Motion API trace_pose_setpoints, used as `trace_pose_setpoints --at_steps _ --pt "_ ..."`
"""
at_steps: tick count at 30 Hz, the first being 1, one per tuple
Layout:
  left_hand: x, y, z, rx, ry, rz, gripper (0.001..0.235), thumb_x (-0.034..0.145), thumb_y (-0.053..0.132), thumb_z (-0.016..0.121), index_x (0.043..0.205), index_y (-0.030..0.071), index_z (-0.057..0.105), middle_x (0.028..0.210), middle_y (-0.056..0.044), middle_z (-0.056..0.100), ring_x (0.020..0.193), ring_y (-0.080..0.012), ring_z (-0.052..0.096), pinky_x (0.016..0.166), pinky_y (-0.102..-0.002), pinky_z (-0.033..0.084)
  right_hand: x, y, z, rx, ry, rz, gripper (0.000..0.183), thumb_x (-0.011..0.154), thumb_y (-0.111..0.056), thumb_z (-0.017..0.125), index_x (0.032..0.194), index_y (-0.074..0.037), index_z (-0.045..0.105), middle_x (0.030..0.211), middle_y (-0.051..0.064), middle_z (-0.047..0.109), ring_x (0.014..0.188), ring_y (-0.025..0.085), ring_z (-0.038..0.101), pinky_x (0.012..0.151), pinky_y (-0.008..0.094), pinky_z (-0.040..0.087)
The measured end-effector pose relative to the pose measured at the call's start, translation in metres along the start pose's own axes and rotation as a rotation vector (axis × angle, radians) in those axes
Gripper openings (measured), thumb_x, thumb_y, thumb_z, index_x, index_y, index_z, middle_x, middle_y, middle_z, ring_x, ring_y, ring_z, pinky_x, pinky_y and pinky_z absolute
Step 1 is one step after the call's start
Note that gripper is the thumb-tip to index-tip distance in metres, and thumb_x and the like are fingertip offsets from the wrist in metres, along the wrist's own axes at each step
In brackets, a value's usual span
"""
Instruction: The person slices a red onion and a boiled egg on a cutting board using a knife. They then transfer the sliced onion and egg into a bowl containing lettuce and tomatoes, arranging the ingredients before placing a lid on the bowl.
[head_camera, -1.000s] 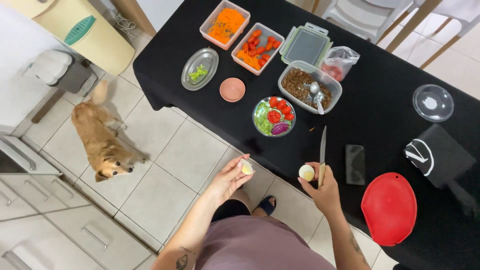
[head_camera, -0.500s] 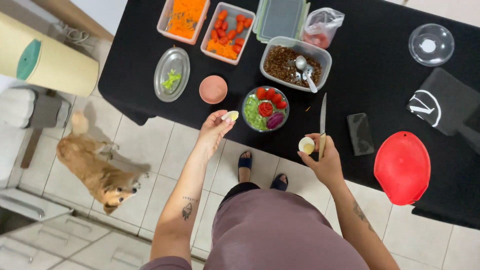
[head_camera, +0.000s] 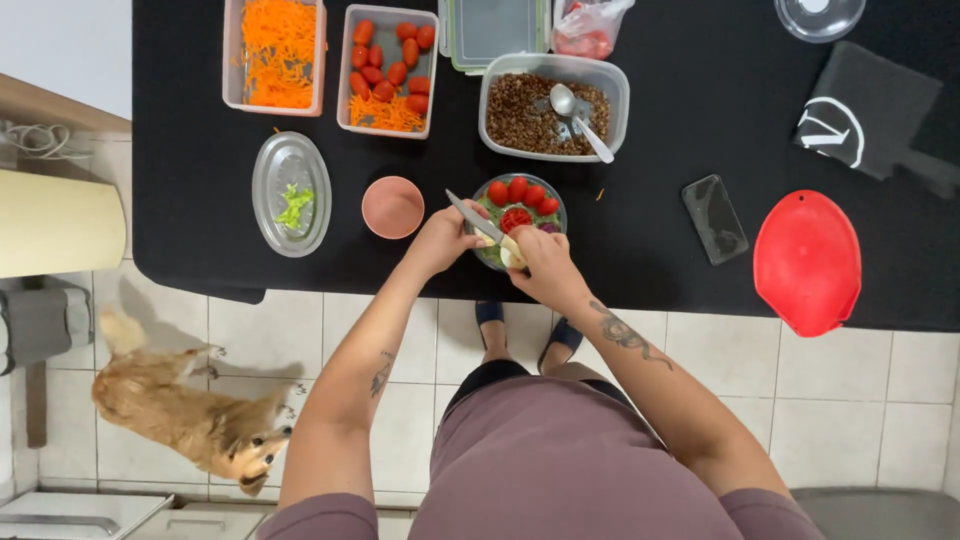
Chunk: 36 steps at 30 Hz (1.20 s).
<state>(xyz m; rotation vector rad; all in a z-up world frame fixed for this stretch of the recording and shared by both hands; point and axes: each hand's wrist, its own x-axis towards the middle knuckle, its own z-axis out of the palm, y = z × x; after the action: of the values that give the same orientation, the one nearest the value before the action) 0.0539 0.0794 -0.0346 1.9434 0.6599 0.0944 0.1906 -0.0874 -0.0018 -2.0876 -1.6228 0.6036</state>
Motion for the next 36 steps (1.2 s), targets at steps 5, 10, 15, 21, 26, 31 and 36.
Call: trace_pose_setpoints --at_steps 5,10,15,21,26,31,36 --pt "0.002 0.012 -0.015 -0.009 -0.055 0.155 0.034 0.067 0.006 0.078 0.099 0.010 0.065 0.092 -0.011 0.068 0.093 -0.0316 0.064 0.083 -0.039 0.050 0.009 0.015 0.028 -0.132 -0.016 -0.043 0.045 0.071 -0.023 0.072 0.108 -0.013 0.049 0.092 0.001 0.053 0.106 0.020 0.050 0.087 0.038 0.030" --pt "-0.001 0.019 -0.027 0.154 0.002 0.189 0.030 0.071 0.010 0.077 0.099 0.015 0.069 0.096 -0.004 0.062 0.093 -0.0268 0.063 0.081 -0.038 0.052 0.010 -0.004 0.005 -0.090 -0.130 -0.001 0.045 0.072 -0.019 0.071 0.110 -0.012 0.048 0.109 0.001 0.058 0.108 0.022 0.053 0.085 0.038 0.031" --pt "0.006 -0.003 -0.015 0.407 0.071 0.228 0.021 0.069 0.020 0.078 0.088 0.016 0.070 0.096 0.001 0.060 0.088 -0.0223 0.062 0.075 -0.034 0.054 0.006 0.012 0.011 -0.149 -0.084 0.005 0.051 0.067 -0.025 0.075 0.110 -0.013 0.050 0.102 0.000 0.058 0.113 0.021 0.049 0.086 0.040 0.029" --pt "0.000 -0.002 -0.013 0.601 0.120 0.213 0.019 0.069 0.030 0.076 0.081 0.017 0.070 0.098 0.005 0.055 0.084 -0.0202 0.060 0.073 -0.033 0.054 0.001 0.009 0.008 -0.139 -0.010 0.047 0.045 0.066 -0.027 0.076 0.103 -0.015 0.054 0.097 -0.003 0.062 0.113 0.015 0.047 0.087 0.039 0.028" --pt "-0.005 0.006 -0.015 0.640 0.148 0.182 0.020 0.070 0.033 0.076 0.081 0.017 0.070 0.100 0.006 0.053 0.085 -0.0192 0.059 0.072 -0.032 0.053 -0.004 0.016 0.016 -0.126 0.023 0.052 0.034 0.069 -0.024 0.074 0.094 -0.014 0.055 0.095 -0.004 0.063 0.113 0.013 0.048 0.087 0.038 0.027" --pt "-0.014 0.036 -0.020 0.629 0.171 0.269 0.016 0.074 0.026 0.072 0.085 0.014 0.071 0.101 0.003 0.051 0.081 -0.0242 0.060 0.067 -0.036 0.052 -0.003 0.027 0.032 -0.133 0.104 0.040 0.035 0.064 -0.024 0.076 0.087 -0.017 0.051 0.092 -0.005 0.063 0.110 0.011 0.050 0.086 0.037 0.029" --pt "-0.015 0.029 -0.015 0.673 0.157 0.268 0.013 0.078 0.024 0.067 0.091 0.028 0.068 0.102 0.006 0.049 0.081 -0.0224 0.059 0.067 -0.036 0.049 -0.014 0.018 -0.009 -0.084 0.226 0.018 0.039 0.061 -0.026 0.080 0.080 -0.016 0.047 0.100 -0.004 0.061 0.109 0.017 0.050 0.083 0.039 0.029"
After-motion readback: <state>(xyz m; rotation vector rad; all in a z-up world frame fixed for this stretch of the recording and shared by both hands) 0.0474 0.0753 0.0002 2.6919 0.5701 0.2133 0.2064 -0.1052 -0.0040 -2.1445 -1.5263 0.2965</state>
